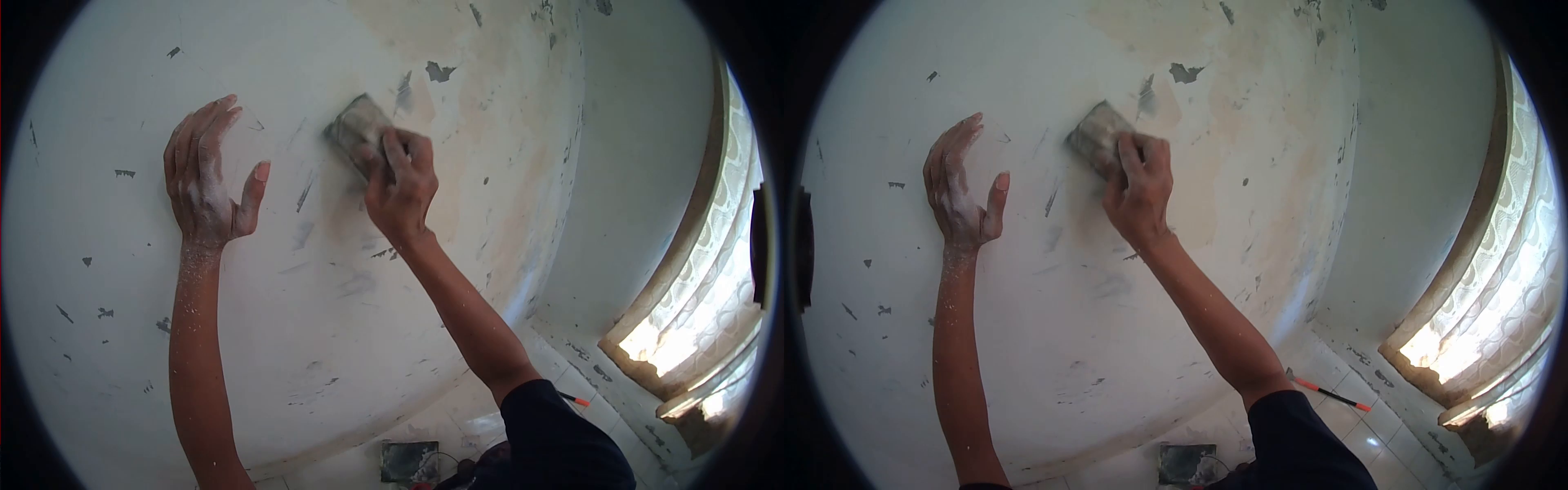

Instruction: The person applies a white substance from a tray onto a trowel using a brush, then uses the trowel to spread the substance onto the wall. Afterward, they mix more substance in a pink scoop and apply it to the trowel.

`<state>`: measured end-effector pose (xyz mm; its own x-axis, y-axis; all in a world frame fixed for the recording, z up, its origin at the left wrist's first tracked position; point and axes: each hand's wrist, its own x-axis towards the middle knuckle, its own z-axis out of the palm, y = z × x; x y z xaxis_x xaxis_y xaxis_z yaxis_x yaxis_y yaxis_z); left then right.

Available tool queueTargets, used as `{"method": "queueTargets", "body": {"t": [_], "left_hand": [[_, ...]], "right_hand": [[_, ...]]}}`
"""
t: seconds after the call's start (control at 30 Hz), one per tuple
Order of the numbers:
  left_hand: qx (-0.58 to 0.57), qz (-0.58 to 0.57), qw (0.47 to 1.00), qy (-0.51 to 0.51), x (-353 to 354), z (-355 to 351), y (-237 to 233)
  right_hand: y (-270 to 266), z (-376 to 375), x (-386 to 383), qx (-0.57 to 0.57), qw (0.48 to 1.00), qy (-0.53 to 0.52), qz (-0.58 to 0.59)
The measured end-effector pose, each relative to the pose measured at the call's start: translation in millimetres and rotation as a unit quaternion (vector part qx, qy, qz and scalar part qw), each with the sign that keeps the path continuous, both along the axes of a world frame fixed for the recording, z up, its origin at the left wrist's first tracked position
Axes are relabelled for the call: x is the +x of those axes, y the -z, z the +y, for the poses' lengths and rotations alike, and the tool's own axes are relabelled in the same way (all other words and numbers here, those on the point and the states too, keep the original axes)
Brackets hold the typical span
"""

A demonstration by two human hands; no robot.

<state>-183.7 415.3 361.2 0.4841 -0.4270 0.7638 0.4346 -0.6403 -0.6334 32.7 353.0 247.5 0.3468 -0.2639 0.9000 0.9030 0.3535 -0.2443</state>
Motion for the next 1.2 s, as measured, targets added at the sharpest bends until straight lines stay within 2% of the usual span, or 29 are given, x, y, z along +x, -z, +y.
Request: {"method": "queueTargets", "body": {"t": [0.03,0.1,0.13,0.23,0.27,0.3,0.33,0.43,0.57,0.63,0.77,0.87,0.93,0.97,1.03,1.07,1.13,1.2], "left_hand": [[-0.001,-0.011,1.0,0.002,0.4,0.2,-1.6],[-0.004,-0.014,1.0,0.006,0.4,-0.7,-0.8],[-0.007,-0.017,1.0,0.006,0.3,0.8,-0.8],[-0.011,-0.021,1.0,0.008,0.9,1.0,-1.9],[-0.013,-0.02,1.0,0.008,0.4,1.9,-1.3],[-0.017,-0.018,1.0,0.007,-0.3,1.7,-0.3],[-0.009,-0.016,1.0,0.001,0.2,0.4,-1.4],[0.008,-0.012,1.0,-0.008,-1.5,2.5,-4.0],[0.026,-0.005,1.0,-0.009,-1.9,6.6,-4.3],[0.021,-0.007,1.0,-0.007,-0.4,10.1,-1.7],[0.019,-0.002,1.0,-0.01,0.0,7.2,-3.1],[0.013,-0.004,1.0,-0.012,-2.0,4.9,-1.4],[0.014,-0.007,1.0,0.0,-0.4,4.2,-2.9],[0.006,-0.007,1.0,-0.001,-0.4,3.8,-2.0],[-0.004,-0.007,1.0,0.001,-0.5,3.1,-1.8],[-0.002,-0.008,1.0,-0.003,-0.2,3.5,-2.2],[-0.004,-0.009,1.0,-0.005,-0.4,4.3,-0.6],[0.001,-0.004,1.0,-0.009,-0.2,4.8,-1.7]], "right_hand": [[3.4,-8.2,0.2,0.001,1.0,0.001,-0.007],[15.1,-27.0,4.4,-0.078,0.98,-0.184,-0.008],[14.7,-36.1,13.2,-0.082,0.978,-0.189,-0.016],[-17.2,-51.7,57.5,-0.069,0.984,-0.137,0.092],[-32.4,-49.8,87.6,-0.06,0.992,-0.097,0.049],[-49.1,-46.9,112.3,-0.057,0.993,-0.107,0.009],[-64.5,-49.1,123.4,-0.092,0.988,-0.127,0.008],[-86.8,-43.4,131.9,-0.101,0.98,-0.131,-0.107],[-55.8,-36.8,130.4,-0.135,0.979,-0.064,-0.141],[-24.1,-33.7,124.1,-0.11,0.976,-0.034,-0.187],[40.8,-39.6,93.9,-0.155,0.971,-0.103,-0.149],[58.9,-56.9,84.6,-0.176,0.964,-0.137,-0.148],[56.2,-73.8,83.9,-0.248,0.939,-0.226,-0.069],[50.3,-78.6,89.4,-0.244,0.942,-0.22,-0.072],[39.1,-84.3,103.3,-0.154,0.967,-0.175,0.1],[31.8,-77.0,113.9,-0.152,0.968,-0.173,0.101],[17.5,-58.2,136.6,-0.053,0.967,-0.098,0.228],[14.9,-38.0,129.0,-0.029,0.976,-0.056,0.207]]}}
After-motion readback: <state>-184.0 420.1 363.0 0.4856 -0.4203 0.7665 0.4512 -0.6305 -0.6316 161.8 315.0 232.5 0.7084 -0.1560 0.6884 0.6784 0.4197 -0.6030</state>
